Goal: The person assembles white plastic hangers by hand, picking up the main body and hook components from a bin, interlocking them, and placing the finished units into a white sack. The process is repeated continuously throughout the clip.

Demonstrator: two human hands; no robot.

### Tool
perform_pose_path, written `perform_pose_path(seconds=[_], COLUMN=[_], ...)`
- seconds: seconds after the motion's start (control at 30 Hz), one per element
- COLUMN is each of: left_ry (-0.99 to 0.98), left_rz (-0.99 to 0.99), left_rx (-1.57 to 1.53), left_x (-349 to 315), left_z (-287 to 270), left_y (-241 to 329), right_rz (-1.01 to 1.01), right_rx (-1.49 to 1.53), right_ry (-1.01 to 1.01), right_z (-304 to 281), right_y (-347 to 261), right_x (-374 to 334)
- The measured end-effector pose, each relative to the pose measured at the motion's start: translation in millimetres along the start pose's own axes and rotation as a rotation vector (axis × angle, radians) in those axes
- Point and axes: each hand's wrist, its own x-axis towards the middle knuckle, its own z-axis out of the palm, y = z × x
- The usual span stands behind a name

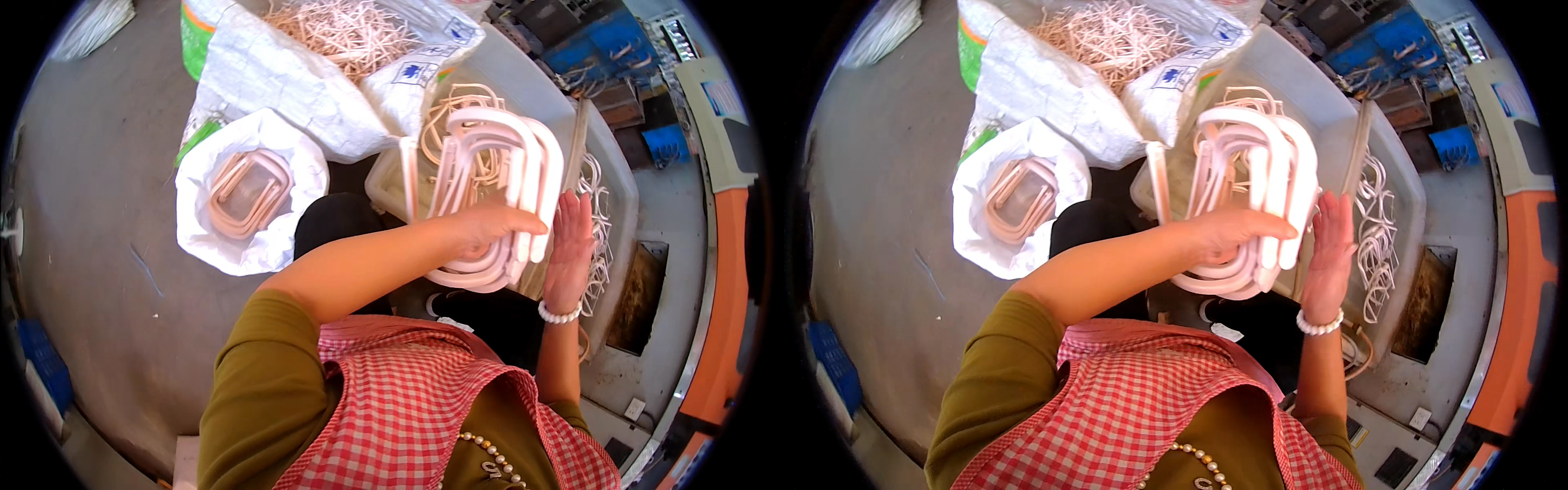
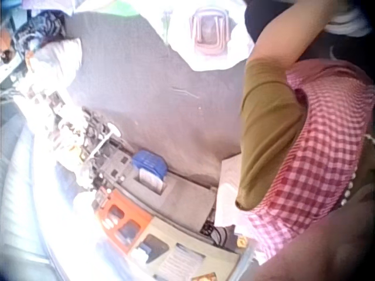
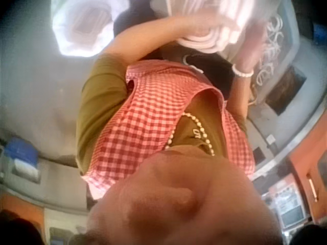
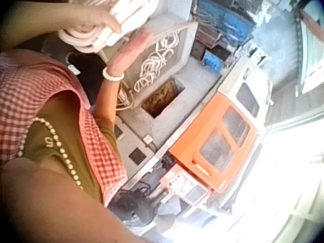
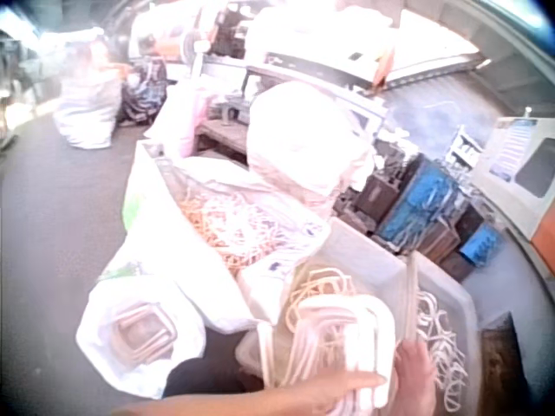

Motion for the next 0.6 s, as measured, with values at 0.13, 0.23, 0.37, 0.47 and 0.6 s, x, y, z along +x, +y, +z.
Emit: perform_pose_path(seconds=[0.13, 0.23, 0.37, 0.47, 0.6], left_ry=[0.042, 0.042, 0.021, 0.048, 0.280], left_rz=[0.083, 0.158, 0.447, 0.613, 1.040], left_rx=[-0.029, -0.052, 0.011, 0.055, 0.380], left_x=[-11.1, -11.8, -26.3, -73.4, -145.4], left_z=[21.8, 25.0, 36.1, 43.8, 3.6], left_y=[9.9, 21.3, 56.4, 89.5, 119.9], right_rz=[-0.073, -0.188, -0.425, -0.475, -0.026], right_rx=[-0.193, -0.277, -0.227, -0.063, 0.051], right_ry=[-0.116, -0.133, -0.182, -0.134, -0.225], right_z=[31.0, 44.2, 76.9, 111.7, 156.3], right_y=[7.2, -4.7, -38.3, -70.2, -57.0], right_x=[-8.5, 1.2, 34.0, 55.1, 63.7])
